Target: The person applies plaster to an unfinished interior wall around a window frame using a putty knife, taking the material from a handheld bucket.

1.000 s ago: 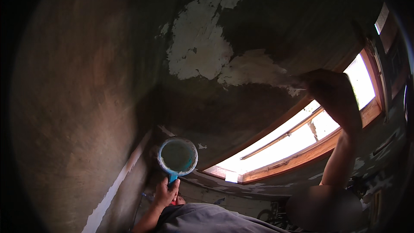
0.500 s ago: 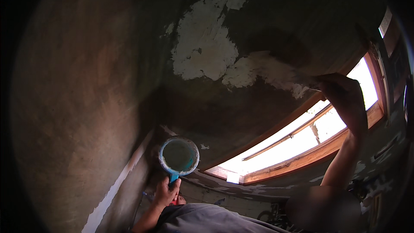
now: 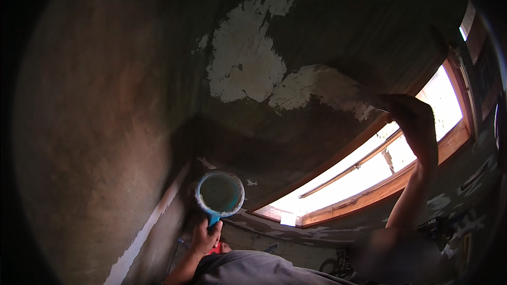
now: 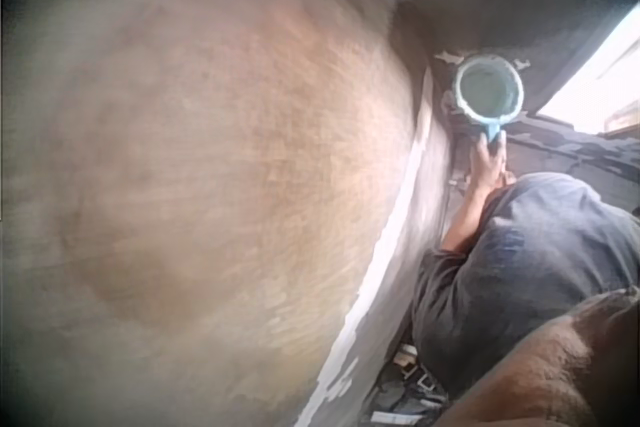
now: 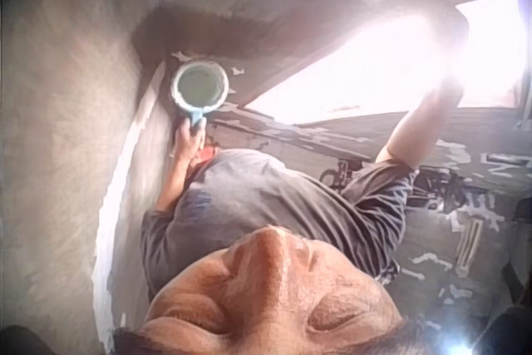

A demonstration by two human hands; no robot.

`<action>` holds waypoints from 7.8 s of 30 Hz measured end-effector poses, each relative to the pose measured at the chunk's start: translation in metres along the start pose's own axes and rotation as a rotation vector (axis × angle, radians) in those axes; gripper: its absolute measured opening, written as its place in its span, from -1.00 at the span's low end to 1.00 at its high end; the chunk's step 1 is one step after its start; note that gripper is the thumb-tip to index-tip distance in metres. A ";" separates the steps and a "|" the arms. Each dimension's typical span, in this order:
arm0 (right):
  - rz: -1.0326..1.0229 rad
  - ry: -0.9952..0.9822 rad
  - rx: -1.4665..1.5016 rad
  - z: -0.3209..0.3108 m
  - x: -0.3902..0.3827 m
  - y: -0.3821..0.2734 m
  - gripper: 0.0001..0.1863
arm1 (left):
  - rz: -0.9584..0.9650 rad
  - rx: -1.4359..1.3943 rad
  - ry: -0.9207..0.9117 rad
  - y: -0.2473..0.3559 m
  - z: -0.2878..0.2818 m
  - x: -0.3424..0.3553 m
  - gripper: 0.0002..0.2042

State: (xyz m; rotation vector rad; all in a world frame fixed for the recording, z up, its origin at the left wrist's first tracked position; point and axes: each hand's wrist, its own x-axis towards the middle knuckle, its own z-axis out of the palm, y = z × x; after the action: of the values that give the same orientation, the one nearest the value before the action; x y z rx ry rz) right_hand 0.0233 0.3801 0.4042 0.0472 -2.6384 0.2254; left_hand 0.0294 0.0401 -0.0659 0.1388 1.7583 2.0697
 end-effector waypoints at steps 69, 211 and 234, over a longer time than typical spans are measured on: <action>0.382 0.394 0.692 0.337 -0.127 -0.011 -0.74 | -0.083 -0.073 0.022 0.015 0.013 -0.012 -0.75; 0.377 0.556 0.859 0.278 -0.186 0.025 -0.79 | -0.104 0.089 -0.107 0.018 0.002 -0.008 -0.67; 0.470 0.080 0.564 0.326 -0.231 0.032 -0.82 | -0.130 -0.011 -0.113 -0.015 -0.004 -0.003 -0.75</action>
State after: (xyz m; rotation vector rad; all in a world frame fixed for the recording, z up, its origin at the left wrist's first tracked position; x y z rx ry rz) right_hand 0.0711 0.3554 0.0074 -0.3873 -2.3855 1.0942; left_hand 0.0351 0.0372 -0.0805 0.1311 1.6443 1.9402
